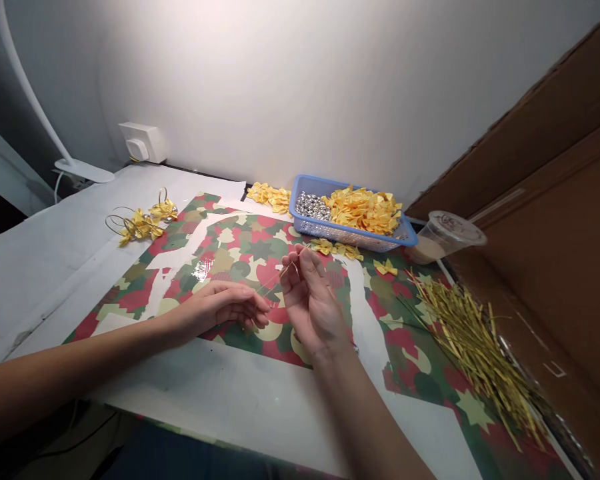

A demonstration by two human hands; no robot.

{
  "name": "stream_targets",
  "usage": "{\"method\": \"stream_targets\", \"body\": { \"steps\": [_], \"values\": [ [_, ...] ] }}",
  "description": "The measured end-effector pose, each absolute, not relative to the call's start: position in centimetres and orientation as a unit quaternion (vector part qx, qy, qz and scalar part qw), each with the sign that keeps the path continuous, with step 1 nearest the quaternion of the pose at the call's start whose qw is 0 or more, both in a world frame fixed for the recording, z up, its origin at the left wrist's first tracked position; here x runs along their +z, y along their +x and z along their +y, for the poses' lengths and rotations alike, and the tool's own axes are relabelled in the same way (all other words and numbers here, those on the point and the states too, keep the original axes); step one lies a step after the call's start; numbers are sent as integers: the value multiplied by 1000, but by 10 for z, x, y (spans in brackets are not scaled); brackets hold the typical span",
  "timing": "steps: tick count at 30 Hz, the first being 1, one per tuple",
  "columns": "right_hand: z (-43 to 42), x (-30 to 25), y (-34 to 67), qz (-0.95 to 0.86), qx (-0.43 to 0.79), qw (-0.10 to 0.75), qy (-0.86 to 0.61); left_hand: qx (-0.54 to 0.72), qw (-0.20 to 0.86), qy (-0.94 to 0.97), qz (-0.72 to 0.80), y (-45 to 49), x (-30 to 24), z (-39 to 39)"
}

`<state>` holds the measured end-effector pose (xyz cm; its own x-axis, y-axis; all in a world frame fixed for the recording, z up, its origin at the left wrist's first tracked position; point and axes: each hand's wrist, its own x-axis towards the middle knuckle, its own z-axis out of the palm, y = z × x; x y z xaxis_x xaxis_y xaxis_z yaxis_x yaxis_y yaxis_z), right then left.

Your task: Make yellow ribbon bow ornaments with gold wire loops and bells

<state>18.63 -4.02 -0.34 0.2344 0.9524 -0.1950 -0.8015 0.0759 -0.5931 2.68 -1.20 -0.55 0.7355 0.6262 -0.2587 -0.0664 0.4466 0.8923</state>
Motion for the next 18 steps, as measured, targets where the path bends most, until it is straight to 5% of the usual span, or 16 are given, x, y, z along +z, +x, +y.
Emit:
{"method": "stream_targets", "body": {
  "steps": [18],
  "values": [
    [-39, -5, 187, -118, 613, 723, -295, 214, 766, 549, 257, 24, -5, -14]
  ]
}}
